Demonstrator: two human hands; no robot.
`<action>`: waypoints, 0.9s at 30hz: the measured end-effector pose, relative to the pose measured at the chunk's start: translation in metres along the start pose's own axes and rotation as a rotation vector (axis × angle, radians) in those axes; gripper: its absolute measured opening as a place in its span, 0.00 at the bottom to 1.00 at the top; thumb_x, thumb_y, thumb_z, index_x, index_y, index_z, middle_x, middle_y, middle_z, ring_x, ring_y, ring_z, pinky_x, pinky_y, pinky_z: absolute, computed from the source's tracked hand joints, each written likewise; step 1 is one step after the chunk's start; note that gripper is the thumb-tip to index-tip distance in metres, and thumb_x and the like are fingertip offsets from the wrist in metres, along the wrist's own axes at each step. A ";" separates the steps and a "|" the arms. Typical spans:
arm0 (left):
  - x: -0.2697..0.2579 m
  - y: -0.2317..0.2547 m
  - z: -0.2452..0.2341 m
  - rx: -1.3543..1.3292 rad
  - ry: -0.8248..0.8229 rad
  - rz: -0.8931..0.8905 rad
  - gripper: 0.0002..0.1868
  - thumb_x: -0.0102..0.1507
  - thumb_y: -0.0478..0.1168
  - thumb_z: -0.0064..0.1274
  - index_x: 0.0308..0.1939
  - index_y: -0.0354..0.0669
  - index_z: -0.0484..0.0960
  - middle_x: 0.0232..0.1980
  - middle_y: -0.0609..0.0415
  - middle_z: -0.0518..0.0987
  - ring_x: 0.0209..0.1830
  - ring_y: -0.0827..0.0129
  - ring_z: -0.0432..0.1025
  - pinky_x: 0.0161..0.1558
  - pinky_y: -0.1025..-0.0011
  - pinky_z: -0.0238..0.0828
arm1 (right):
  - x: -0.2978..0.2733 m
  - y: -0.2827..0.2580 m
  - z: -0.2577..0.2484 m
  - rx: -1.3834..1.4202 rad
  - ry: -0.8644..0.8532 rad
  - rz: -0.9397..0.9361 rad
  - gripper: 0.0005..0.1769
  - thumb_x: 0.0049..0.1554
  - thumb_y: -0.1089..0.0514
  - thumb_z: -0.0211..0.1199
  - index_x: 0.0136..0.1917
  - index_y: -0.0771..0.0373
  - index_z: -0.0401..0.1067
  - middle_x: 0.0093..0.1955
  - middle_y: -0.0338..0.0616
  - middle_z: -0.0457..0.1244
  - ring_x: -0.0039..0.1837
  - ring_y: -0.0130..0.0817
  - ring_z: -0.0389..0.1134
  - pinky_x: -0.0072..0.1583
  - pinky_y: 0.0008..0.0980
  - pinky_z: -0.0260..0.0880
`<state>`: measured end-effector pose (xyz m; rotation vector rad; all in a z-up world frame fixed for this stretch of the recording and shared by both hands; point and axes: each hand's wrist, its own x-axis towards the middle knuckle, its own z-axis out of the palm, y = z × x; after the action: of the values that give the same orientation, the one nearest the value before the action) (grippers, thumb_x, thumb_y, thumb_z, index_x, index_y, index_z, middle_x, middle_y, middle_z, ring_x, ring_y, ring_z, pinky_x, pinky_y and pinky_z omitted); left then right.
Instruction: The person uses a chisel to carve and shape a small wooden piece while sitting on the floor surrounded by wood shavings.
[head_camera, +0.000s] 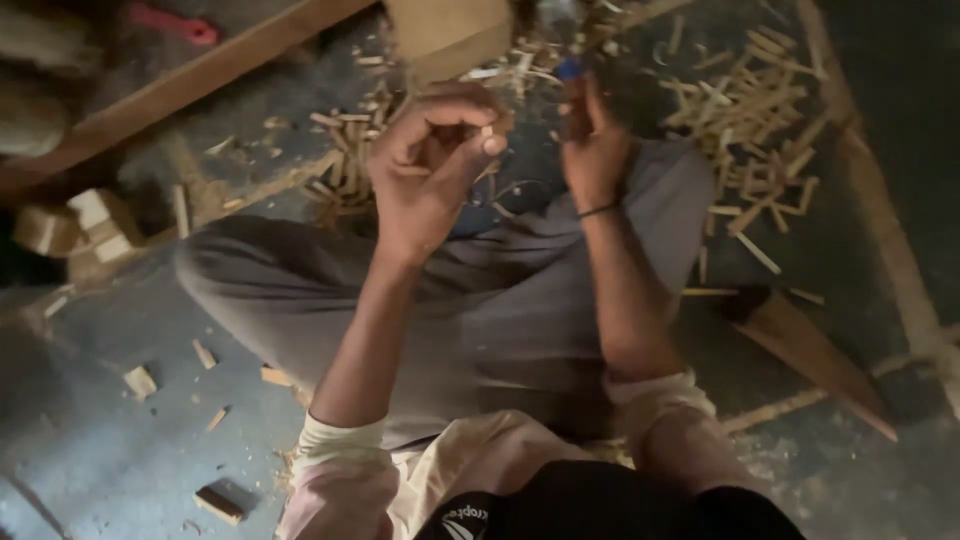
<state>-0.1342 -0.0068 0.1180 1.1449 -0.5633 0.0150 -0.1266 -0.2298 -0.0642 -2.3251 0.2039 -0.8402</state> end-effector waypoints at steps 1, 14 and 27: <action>0.000 -0.007 0.008 -0.016 -0.014 0.003 0.10 0.71 0.23 0.59 0.55 0.35 0.81 0.56 0.52 0.79 0.56 0.71 0.75 0.58 0.72 0.76 | -0.003 -0.006 -0.008 0.036 -0.050 0.076 0.20 0.68 0.52 0.63 0.71 0.57 0.73 0.41 0.53 0.70 0.41 0.43 0.72 0.43 0.41 0.71; -0.011 -0.197 0.162 0.244 -0.188 -0.228 0.16 0.70 0.31 0.62 0.61 0.43 0.82 0.54 0.55 0.87 0.51 0.72 0.81 0.55 0.74 0.81 | -0.057 -0.037 0.036 0.829 -0.324 0.090 0.27 0.68 0.53 0.62 0.76 0.59 0.60 0.65 0.44 0.68 0.50 0.29 0.71 0.50 0.32 0.73; -0.076 -0.094 0.014 0.747 0.116 -0.405 0.16 0.71 0.34 0.48 0.63 0.45 0.79 0.48 0.54 0.87 0.39 0.64 0.82 0.42 0.67 0.80 | -0.048 0.018 0.061 0.669 -0.164 -0.020 0.21 0.76 0.53 0.63 0.78 0.53 0.66 0.54 0.47 0.72 0.50 0.16 0.69 0.51 0.27 0.70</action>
<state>-0.1781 -0.0385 0.0092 1.9579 -0.2046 -0.0623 -0.1251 -0.1950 -0.1361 -1.7496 -0.1542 -0.6003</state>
